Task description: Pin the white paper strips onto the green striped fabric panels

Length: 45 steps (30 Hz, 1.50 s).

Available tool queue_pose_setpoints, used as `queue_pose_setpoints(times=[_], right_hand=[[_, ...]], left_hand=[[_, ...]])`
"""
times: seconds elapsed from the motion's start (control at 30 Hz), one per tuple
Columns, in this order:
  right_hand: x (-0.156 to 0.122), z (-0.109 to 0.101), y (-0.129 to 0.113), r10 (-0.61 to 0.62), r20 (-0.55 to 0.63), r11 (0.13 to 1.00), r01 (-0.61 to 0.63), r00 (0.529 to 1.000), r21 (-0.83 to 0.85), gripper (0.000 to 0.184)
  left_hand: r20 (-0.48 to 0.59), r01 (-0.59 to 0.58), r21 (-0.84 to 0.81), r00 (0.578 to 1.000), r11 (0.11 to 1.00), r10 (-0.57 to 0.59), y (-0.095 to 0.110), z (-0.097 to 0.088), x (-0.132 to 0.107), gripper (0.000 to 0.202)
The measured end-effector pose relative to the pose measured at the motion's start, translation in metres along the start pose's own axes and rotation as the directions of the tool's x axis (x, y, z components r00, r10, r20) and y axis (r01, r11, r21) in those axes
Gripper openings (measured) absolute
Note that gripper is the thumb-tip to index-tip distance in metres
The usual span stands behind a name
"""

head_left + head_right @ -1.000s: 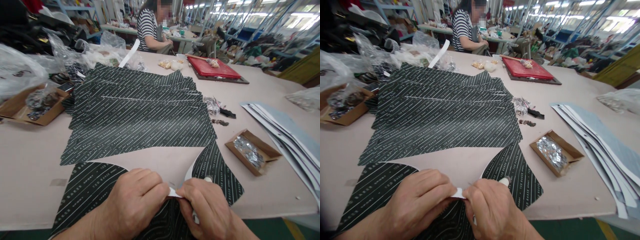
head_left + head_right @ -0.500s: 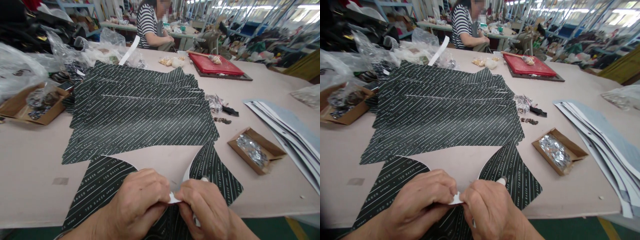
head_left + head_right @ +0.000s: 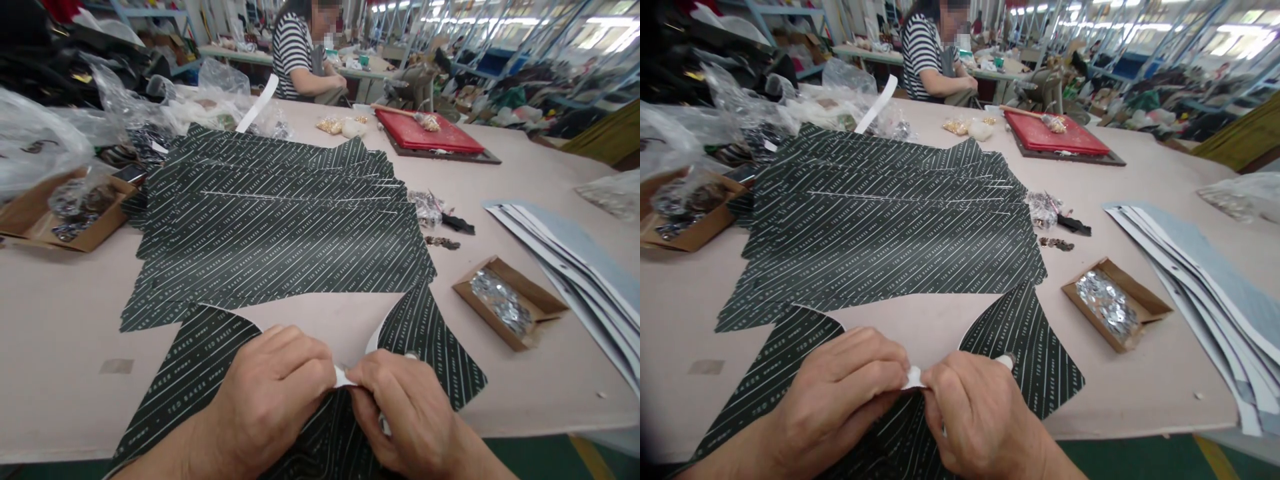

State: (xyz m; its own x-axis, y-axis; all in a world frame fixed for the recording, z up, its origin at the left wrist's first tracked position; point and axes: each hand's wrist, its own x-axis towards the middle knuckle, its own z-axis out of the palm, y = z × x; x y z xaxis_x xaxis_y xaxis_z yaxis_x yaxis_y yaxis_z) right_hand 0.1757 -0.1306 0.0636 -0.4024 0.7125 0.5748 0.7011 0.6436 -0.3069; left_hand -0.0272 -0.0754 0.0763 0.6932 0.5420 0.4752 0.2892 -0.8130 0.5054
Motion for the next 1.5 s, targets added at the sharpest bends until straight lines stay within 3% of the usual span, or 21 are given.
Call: queue_pose_setpoints(times=[0.2, 0.3, 0.47, 0.6, 0.7, 0.77, 0.87, 0.97, 1.07, 1.23, 1.33, 1.5], right_hand=[[-0.003, 0.01, -0.005, 0.046, -0.018, 0.999, -0.046, 0.999, -0.017, 0.014], [-0.003, 0.011, -0.002, 0.051, -0.01, 0.999, -0.051, 0.999, -0.007, 0.013], [0.003, 0.005, 0.009, 0.067, 0.118, 0.997, -0.06, 0.991, -0.056, 0.016], [0.013, 0.001, 0.018, 0.054, 0.05, 0.97, -0.04, 0.997, -0.24, 0.018], [0.015, 0.003, 0.022, 0.009, 0.012, 0.926, -0.004, 1.0, -0.378, 0.018], [0.011, 0.008, 0.024, 0.035, 0.061, 0.903, -0.006, 0.998, -0.43, 0.025], [-0.004, 0.015, 0.026, 0.132, 0.204, 0.899, -0.031, 0.97, -0.436, 0.035], [-0.015, 0.015, 0.028, 0.232, 0.31, 0.929, -0.115, 0.922, -0.352, 0.04], [-0.006, 0.007, 0.032, 0.344, 0.401, 0.935, -0.269, 0.849, -0.232, 0.037], [0.048, 0.002, 0.047, 0.519, 0.563, 0.836, -0.52, 0.643, -0.176, 0.027], [0.079, 0.011, 0.057, 0.516, 0.673, 0.816, -0.545, 0.53, -0.196, 0.023], [0.1, 0.027, 0.067, 0.47, 0.772, 0.836, -0.496, 0.427, -0.234, 0.021]], left_hand=[[-0.072, -0.121, 0.039, 0.99, 0.992, 0.123, -0.001, 0.012, -0.008, 0.021], [-0.102, -0.068, 0.064, 0.992, 0.996, 0.074, -0.003, 0.014, -0.009, 0.017], [-0.067, -0.017, 0.252, 0.997, 0.968, 0.034, -0.01, 0.001, -0.007, 0.014], [-0.057, -0.174, 0.453, 0.973, 0.874, 0.223, -0.024, -0.014, 0.004, 0.021], [-0.088, -0.236, 0.549, 0.938, 0.802, 0.336, -0.038, -0.011, 0.009, 0.019], [-0.062, -0.226, 0.573, 0.947, 0.788, 0.317, -0.044, 0.0, 0.005, 0.018], [0.068, -0.179, 0.557, 0.983, 0.811, 0.17, -0.045, 0.02, -0.009, 0.028], [0.11, -0.08, 0.488, 0.994, 0.869, 0.03, -0.038, 0.031, -0.023, 0.036], [0.103, -0.009, 0.429, 0.994, 0.903, -0.039, -0.032, 0.034, -0.032, 0.038], [0.195, 0.051, 0.398, 0.971, 0.916, -0.139, -0.032, 0.036, -0.036, 0.036], [0.224, 0.069, 0.373, 0.961, 0.925, -0.162, -0.034, 0.039, -0.036, 0.035], [0.232, 0.088, 0.324, 0.958, 0.942, -0.169, -0.037, 0.04, -0.037, 0.034]])
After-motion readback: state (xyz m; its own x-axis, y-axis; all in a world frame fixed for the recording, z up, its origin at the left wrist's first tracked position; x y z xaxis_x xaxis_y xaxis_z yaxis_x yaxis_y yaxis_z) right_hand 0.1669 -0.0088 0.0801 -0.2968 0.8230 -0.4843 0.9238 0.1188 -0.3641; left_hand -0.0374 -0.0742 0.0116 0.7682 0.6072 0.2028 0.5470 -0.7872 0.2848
